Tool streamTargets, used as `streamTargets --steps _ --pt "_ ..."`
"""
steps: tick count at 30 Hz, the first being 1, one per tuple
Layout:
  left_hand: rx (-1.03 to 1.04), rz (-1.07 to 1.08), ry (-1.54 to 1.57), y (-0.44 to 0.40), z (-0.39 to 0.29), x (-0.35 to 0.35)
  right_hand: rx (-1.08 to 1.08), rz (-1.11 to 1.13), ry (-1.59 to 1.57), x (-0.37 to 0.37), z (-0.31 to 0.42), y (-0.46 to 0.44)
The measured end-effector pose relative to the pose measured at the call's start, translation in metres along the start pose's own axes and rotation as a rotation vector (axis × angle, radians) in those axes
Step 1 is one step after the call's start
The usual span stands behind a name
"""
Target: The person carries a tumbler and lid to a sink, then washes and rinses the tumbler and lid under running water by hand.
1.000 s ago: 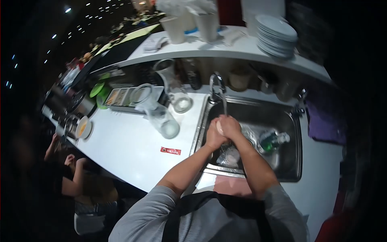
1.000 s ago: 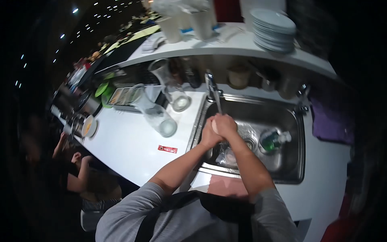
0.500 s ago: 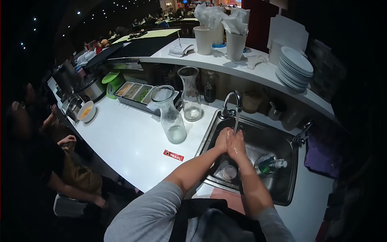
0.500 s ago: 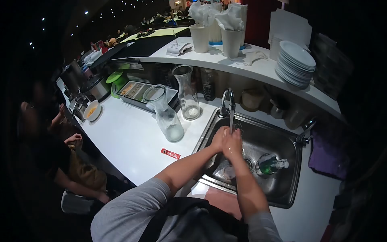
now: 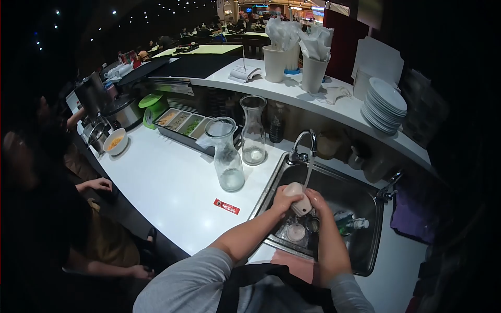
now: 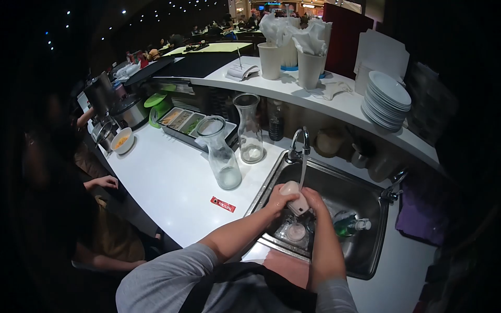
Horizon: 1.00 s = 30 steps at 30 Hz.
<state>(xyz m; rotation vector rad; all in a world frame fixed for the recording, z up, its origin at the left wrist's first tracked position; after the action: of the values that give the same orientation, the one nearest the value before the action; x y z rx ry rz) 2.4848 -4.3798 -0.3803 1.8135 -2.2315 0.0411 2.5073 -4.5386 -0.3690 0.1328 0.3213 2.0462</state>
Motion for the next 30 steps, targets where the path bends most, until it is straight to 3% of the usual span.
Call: streamTargets --steps 1,4,5,8,9,12,13,15,16,17,18,19,22,24,25,28,29,30 --pt "0.004 -0.016 0.176 -0.002 0.001 0.001 -0.029 -0.052 -0.24 0.003 -0.008 0.008" --pt "-0.182 0.102 0.474 -0.009 0.017 0.004 -0.256 -0.398 -0.437 0.004 -0.038 0.003" --pt "-0.205 0.086 0.563 -0.005 0.016 0.006 -0.304 -0.713 -0.315 0.013 -0.033 0.009" --pt "-0.246 -0.011 0.716 -0.015 0.043 0.007 -0.346 -0.828 0.543 0.038 -0.001 0.028" --pt "-0.307 0.004 0.657 -0.015 0.045 0.005 -0.387 -0.824 0.591 0.046 0.011 0.029" --pt "-0.503 0.343 0.753 -0.007 0.04 -0.009 -0.474 -0.602 0.621 0.041 0.031 0.024" --pt "-0.581 0.34 0.77 -0.005 0.039 -0.011 -0.492 -0.559 0.598 0.04 0.035 0.02" --pt "-0.419 0.265 0.719 -0.008 0.043 -0.014 -0.521 -0.475 0.555 0.037 0.041 0.014" --pt "-0.341 0.23 0.694 -0.009 0.045 -0.012 -0.331 -0.485 0.424 0.023 0.03 0.003" --pt "-0.179 0.073 0.395 0.003 0.031 -0.002 -0.143 -0.489 0.293 0.005 0.015 -0.013" --pt "-0.176 0.091 0.367 0.007 0.025 0.003 0.045 -0.486 0.161 -0.009 -0.001 -0.024" --pt "-0.173 0.106 0.34 0.01 0.021 0.005 0.053 -0.48 0.18 -0.013 -0.007 -0.026" --pt "-0.306 0.252 0.516 0.0 0.026 -0.005 0.009 -0.573 0.841 0.027 0.044 0.004" --pt "-0.368 0.345 0.573 -0.012 0.04 -0.008 0.02 -0.601 0.653 0.005 0.017 -0.017" --pt "-0.218 0.088 0.316 0.0 0.025 0.002 0.026 -0.614 0.558 -0.004 0.006 -0.025" --pt "-0.109 0.053 0.299 0.008 0.01 0.012 0.071 -0.552 0.499 0.005 0.033 -0.009" --pt "-0.219 -0.018 0.446 0.01 0.007 0.013 0.043 -0.504 0.659 0.017 0.052 0.002" --pt "-0.268 0.078 0.528 0.005 0.018 0.009 0.015 -0.451 0.817 0.031 0.072 0.015"
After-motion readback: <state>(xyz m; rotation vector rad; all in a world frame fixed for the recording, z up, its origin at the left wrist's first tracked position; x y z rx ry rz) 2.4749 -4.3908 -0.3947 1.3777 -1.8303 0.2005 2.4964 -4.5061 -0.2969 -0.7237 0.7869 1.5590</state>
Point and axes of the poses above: each hand's wrist, its own y-axis away from the middle knuckle, its own x-axis out of the palm, z = x × y, the point moved 3 cm from there along -y, towards the middle knuckle, and after that the axes turned 12 degrees about z, right-handed, at the moved point
